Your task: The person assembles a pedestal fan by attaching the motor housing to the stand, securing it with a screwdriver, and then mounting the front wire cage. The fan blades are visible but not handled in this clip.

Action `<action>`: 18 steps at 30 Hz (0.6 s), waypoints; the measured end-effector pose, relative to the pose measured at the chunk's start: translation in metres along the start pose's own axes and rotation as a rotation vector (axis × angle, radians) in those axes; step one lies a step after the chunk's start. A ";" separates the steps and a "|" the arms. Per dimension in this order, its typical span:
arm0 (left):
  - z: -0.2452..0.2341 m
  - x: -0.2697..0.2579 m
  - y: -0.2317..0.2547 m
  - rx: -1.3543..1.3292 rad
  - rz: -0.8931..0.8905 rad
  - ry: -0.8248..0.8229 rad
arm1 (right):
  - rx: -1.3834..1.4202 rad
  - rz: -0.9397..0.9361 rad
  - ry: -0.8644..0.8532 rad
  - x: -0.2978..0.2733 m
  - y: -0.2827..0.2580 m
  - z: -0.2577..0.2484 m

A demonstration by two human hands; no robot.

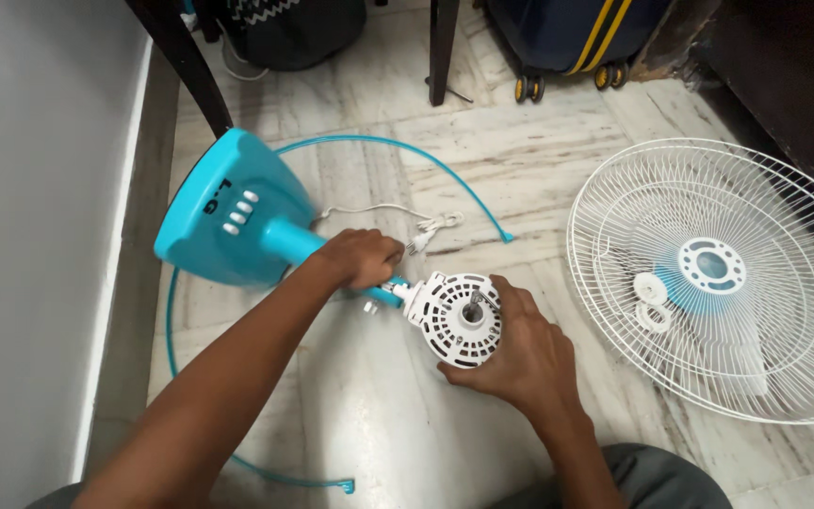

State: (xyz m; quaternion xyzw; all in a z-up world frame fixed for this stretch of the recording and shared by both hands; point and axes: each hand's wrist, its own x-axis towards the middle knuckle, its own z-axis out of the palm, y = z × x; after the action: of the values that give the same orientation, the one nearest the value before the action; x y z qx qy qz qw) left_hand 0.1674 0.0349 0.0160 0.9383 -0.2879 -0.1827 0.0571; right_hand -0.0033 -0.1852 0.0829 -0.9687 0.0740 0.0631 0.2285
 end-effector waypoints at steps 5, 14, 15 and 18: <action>0.016 -0.015 0.006 -0.101 -0.151 -0.143 | -0.006 -0.226 0.021 0.007 0.020 -0.010; 0.046 -0.039 0.007 -0.179 -0.218 -0.174 | 0.028 -0.309 -0.104 0.006 0.030 -0.022; 0.047 -0.040 0.007 -0.183 -0.224 -0.170 | 0.044 -0.330 -0.112 0.005 0.032 -0.024; 0.040 -0.041 0.009 -0.179 -0.176 -0.109 | 0.211 -0.411 -0.111 0.005 0.037 -0.034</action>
State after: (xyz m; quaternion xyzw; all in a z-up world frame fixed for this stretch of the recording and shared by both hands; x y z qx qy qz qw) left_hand 0.1164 0.0502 -0.0070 0.9398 -0.1898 -0.2628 0.1084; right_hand -0.0019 -0.2337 0.0959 -0.9291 -0.1314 0.0606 0.3403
